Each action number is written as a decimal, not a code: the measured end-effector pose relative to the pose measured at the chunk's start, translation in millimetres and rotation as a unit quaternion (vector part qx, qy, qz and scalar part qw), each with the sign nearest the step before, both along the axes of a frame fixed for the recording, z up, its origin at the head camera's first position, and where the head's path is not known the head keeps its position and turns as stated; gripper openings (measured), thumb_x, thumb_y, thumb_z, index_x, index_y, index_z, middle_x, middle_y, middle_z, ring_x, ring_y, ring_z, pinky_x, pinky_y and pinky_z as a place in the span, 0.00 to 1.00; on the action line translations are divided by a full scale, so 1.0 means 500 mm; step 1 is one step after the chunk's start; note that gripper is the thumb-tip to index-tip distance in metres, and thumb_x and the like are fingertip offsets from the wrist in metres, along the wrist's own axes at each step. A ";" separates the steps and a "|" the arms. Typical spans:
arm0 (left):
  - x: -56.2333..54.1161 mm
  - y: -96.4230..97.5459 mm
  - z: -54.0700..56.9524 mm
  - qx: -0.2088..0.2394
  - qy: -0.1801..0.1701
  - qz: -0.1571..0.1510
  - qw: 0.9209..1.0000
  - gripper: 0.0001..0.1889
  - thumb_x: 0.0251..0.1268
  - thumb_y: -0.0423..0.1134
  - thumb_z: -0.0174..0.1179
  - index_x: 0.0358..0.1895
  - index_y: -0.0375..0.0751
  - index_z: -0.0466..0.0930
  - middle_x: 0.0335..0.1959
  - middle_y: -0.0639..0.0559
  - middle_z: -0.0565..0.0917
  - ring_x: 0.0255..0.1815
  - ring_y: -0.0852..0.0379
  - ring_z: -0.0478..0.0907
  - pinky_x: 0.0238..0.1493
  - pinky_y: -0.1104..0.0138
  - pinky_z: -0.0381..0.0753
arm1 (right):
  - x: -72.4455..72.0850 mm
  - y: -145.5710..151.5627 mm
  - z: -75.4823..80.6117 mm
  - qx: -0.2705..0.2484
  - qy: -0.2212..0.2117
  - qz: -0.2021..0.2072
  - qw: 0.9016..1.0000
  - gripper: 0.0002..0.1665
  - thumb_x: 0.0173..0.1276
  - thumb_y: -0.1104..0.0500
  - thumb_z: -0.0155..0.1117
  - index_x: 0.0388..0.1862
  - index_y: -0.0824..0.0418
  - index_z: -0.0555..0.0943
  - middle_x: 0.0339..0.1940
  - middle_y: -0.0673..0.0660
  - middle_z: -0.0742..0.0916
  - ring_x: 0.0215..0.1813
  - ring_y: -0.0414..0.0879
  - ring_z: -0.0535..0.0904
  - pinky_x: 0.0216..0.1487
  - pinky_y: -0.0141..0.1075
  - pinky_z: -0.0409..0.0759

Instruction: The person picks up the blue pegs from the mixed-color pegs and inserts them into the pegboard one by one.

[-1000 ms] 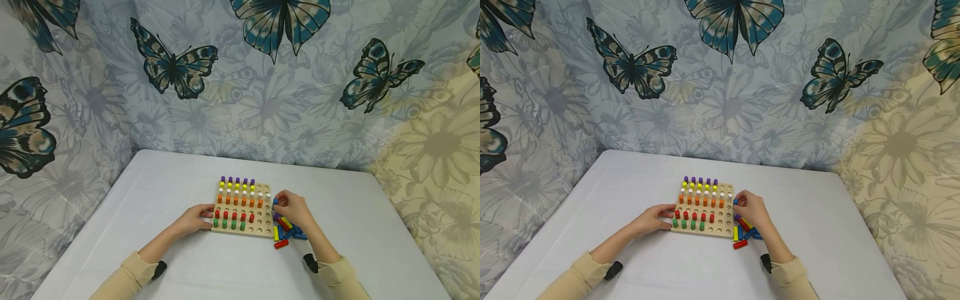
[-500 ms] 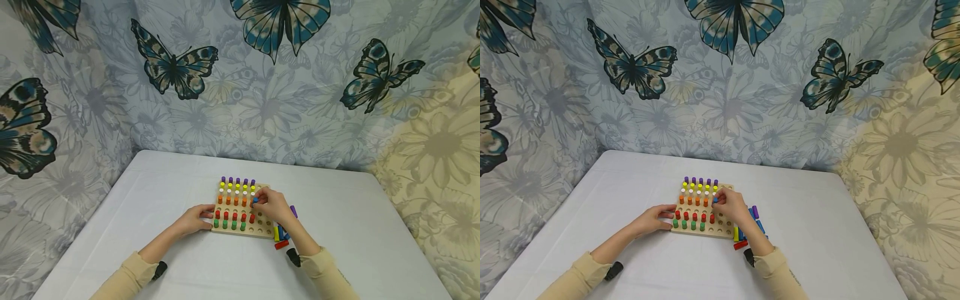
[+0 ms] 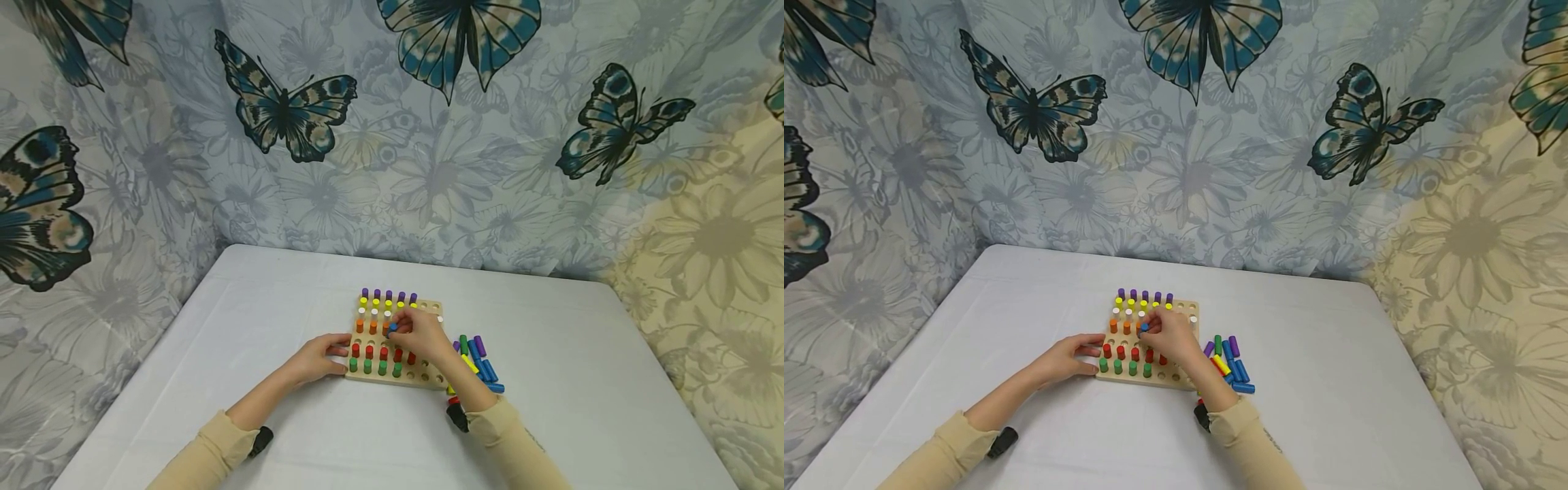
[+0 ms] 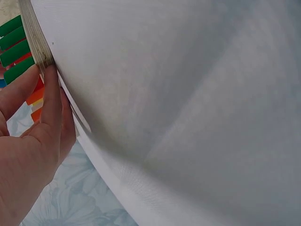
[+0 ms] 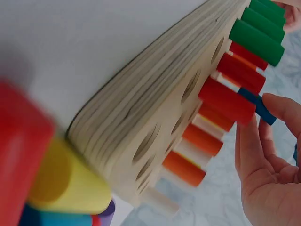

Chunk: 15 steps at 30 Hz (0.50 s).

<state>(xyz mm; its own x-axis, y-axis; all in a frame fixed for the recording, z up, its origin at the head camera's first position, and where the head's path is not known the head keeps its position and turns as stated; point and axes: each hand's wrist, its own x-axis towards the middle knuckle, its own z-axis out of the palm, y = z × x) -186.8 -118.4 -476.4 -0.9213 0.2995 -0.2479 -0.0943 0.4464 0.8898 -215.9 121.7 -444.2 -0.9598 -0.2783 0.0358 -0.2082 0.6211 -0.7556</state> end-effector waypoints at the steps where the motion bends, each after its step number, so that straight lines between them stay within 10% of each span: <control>1: 0.000 0.000 0.000 0.000 0.000 0.001 1.000 0.35 0.52 0.22 0.68 0.67 0.32 0.70 0.48 0.49 0.82 0.53 0.52 0.77 0.44 0.64 0.81 | 0.000 -0.004 0.000 -0.001 -0.001 0.003 1.000 0.11 0.60 0.62 0.73 0.40 0.59 0.80 0.32 0.49 0.84 0.35 0.41 0.80 0.38 0.34 0.81; 15: -0.005 -0.004 -0.005 0.008 0.007 -0.008 1.000 0.35 0.52 0.21 0.67 0.67 0.30 0.69 0.49 0.47 0.83 0.54 0.50 0.77 0.45 0.65 0.81 | 0.000 -0.055 -0.007 0.006 0.011 0.057 0.998 0.10 0.62 0.65 0.70 0.42 0.62 0.80 0.34 0.50 0.84 0.37 0.42 0.81 0.39 0.33 0.81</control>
<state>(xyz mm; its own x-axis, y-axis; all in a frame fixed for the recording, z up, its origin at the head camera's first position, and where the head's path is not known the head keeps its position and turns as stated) -189.2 -120.4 -479.0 -0.9194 0.3184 -0.2310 -0.0754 0.4338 0.8979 -216.1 94.4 -447.5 -0.9207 -0.3867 0.0533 -0.2955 0.6013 -0.7424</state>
